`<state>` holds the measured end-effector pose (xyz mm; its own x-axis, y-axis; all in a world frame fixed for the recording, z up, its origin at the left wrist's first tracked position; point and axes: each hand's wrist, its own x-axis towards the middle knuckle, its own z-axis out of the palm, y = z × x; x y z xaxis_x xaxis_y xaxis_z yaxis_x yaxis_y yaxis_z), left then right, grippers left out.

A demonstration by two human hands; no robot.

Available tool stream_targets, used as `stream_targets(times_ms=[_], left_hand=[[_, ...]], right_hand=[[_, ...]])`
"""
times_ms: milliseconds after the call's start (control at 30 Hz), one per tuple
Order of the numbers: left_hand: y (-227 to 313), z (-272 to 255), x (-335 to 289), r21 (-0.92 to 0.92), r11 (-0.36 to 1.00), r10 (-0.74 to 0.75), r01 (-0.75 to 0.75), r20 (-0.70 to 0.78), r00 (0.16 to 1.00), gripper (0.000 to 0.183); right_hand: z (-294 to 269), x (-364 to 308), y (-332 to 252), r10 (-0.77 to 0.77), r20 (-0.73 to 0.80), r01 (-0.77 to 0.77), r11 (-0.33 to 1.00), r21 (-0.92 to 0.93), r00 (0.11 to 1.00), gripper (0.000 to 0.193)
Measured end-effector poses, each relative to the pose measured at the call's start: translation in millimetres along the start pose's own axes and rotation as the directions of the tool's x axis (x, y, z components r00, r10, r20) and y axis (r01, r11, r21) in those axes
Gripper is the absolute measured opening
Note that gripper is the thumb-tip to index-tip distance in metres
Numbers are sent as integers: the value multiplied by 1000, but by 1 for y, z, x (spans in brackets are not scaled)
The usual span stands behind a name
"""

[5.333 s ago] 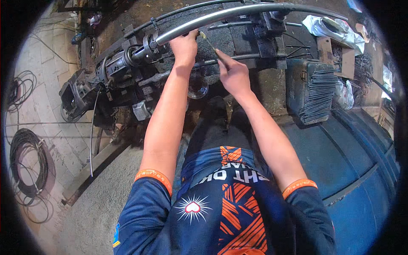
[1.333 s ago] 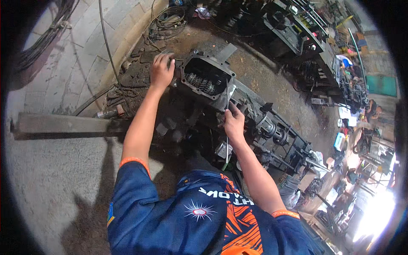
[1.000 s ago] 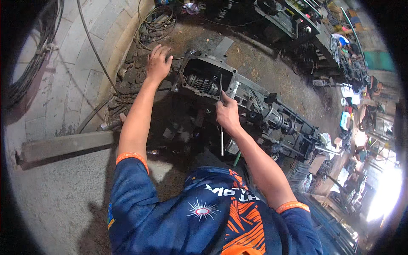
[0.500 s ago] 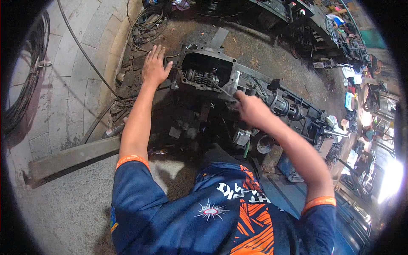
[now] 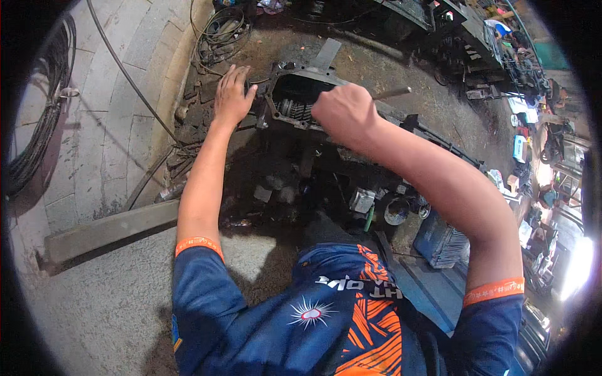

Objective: The person operates a lathe machine to process and shape a metal rod, checking the results and organizing finished pieces.

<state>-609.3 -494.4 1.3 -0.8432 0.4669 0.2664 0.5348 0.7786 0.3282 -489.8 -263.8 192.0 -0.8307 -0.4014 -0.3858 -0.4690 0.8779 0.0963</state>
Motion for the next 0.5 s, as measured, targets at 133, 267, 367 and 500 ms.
stream_targets(times_ms=[133,267,367,500], left_hand=[[0,1,8,14,1000,0,0,-9,1000,50],[1,2,14,3,1000,7,-7,-2,1000,49],[-3,7,16,12,1000,22,-22,10,1000,48],[-15,14,22,106,989,101,-107,65,993,49]], right_hand=[[-16,13,8,32,-99,-31,999,11,995,10],[-6,18,26,129,25,-129,991,15,991,14],[-7,13,29,114,35,-116,992,43,993,13],[-1,18,24,24,-48,-19,995,99,999,12]])
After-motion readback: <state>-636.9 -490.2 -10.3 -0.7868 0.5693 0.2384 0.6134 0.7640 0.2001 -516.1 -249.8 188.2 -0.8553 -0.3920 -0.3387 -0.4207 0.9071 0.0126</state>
